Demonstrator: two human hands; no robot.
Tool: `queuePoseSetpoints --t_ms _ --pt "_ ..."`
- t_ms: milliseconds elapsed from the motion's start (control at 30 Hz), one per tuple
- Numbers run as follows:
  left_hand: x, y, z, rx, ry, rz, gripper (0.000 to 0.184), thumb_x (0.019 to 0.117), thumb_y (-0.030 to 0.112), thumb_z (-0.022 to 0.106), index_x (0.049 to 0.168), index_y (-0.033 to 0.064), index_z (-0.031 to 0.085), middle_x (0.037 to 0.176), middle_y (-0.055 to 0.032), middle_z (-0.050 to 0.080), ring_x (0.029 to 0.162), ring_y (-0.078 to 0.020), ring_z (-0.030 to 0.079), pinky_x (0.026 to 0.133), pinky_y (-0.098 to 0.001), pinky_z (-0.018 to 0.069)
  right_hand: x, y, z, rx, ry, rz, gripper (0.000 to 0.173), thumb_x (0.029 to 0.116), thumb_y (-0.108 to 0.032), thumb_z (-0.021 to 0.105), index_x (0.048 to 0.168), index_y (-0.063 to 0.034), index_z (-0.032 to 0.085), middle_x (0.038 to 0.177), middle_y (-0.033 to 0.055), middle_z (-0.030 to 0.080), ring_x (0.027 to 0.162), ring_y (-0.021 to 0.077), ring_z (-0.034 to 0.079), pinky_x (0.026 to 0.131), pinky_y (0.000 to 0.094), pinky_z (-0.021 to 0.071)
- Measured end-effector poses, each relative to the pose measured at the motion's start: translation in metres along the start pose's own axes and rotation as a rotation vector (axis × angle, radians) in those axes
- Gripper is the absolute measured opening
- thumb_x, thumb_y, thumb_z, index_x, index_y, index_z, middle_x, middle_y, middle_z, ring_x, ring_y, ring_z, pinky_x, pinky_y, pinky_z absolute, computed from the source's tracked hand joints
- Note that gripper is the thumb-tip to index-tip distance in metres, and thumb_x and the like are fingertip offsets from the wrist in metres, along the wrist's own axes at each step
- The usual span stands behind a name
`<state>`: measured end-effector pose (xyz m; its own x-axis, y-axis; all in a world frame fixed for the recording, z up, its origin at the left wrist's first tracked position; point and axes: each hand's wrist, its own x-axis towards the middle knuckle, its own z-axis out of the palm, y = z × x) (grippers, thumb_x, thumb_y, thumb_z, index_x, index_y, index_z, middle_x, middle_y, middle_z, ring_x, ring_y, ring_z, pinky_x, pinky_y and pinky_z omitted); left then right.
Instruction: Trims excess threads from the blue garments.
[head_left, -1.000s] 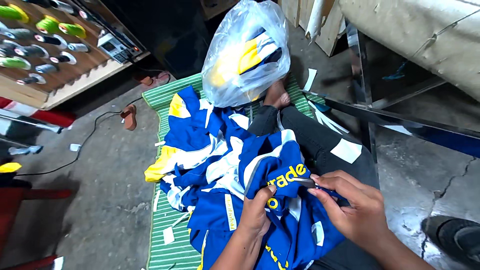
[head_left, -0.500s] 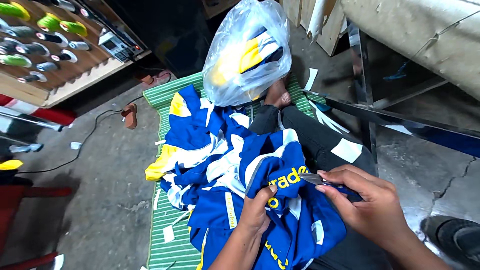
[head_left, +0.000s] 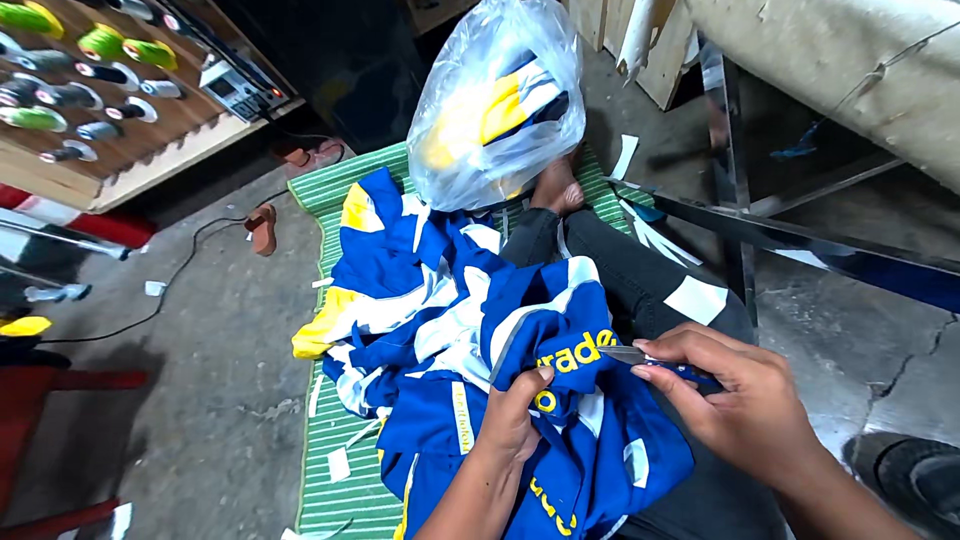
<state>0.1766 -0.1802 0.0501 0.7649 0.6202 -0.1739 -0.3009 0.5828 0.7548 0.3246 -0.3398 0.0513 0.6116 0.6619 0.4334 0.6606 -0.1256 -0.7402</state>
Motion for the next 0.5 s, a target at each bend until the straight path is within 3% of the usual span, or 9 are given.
queuePoseSetpoints --t_ms 133,233,300,367,467,500 --pt "0.007 0.015 0.006 0.08 0.057 0.003 0.02 0.0842 0.008 0.071 0.104 0.0063 0.068 0.092 -0.0063 0.075 0.086 -0.0125 0.073 0.08 -0.0324 0.0618 0.002 0.001 -0.003 0.165 0.006 0.076 0.028 0.0947 -0.03 0.071 0.107 -0.0046 0.074 0.096 -0.0013 0.072 0.078 -0.0065 0.059 0.067 0.0088 0.048" --pt "0.013 0.055 -0.003 0.202 0.053 0.085 0.03 0.0871 0.038 0.077 0.108 0.0177 0.072 0.096 -0.0002 0.076 0.089 -0.0089 0.073 0.08 -0.0307 0.0622 0.001 0.009 -0.007 0.225 0.073 0.144 0.031 0.0949 -0.028 0.07 0.114 -0.0037 0.07 0.095 -0.0031 0.07 0.074 -0.0072 0.056 0.063 0.0092 0.0445" --pt "0.014 0.097 -0.011 0.319 0.04 0.191 0.028 0.0928 0.052 0.067 0.104 0.0268 0.075 0.094 0.0073 0.075 0.086 -0.0027 0.071 0.075 -0.0251 0.0612 -0.001 0.019 -0.01 0.165 0.107 0.199 0.032 0.0949 -0.029 0.07 0.116 -0.0047 0.068 0.092 -0.0028 0.069 0.072 -0.0068 0.056 0.062 0.0098 0.0453" --pt "0.009 0.145 -0.02 0.518 0.046 0.315 0.031 0.1017 0.054 0.052 0.105 0.031 0.072 0.093 0.0128 0.073 0.085 0.0014 0.069 0.074 -0.0212 0.0594 -0.005 0.031 -0.013 0.111 0.117 0.269 0.033 0.0936 -0.028 0.07 0.117 -0.0039 0.067 0.092 -0.0018 0.068 0.071 -0.0062 0.056 0.062 0.0104 0.0459" --pt "-0.007 0.231 -0.038 0.914 0.035 0.427 0.028 0.1058 0.051 0.044 0.12 0.0378 0.065 0.109 0.0194 0.071 0.099 0.0045 0.066 0.087 -0.0198 0.0566 -0.01 0.044 -0.016 0.121 0.121 0.3 0.033 0.0933 -0.024 0.071 0.115 0.0009 0.066 0.092 0.0005 0.067 0.072 -0.0056 0.057 0.064 0.0099 0.0475" --pt "-0.014 0.267 -0.056 0.996 0.014 0.463 0.029 0.1068 0.049 0.045 0.125 0.0353 0.062 0.115 0.0179 0.069 0.105 0.0028 0.065 0.092 -0.0218 0.0554 -0.012 0.045 -0.016 0.131 0.117 0.298 0.033 0.0933 -0.022 0.071 0.115 0.0023 0.066 0.092 0.0012 0.067 0.073 -0.0057 0.057 0.064 0.0097 0.0477"
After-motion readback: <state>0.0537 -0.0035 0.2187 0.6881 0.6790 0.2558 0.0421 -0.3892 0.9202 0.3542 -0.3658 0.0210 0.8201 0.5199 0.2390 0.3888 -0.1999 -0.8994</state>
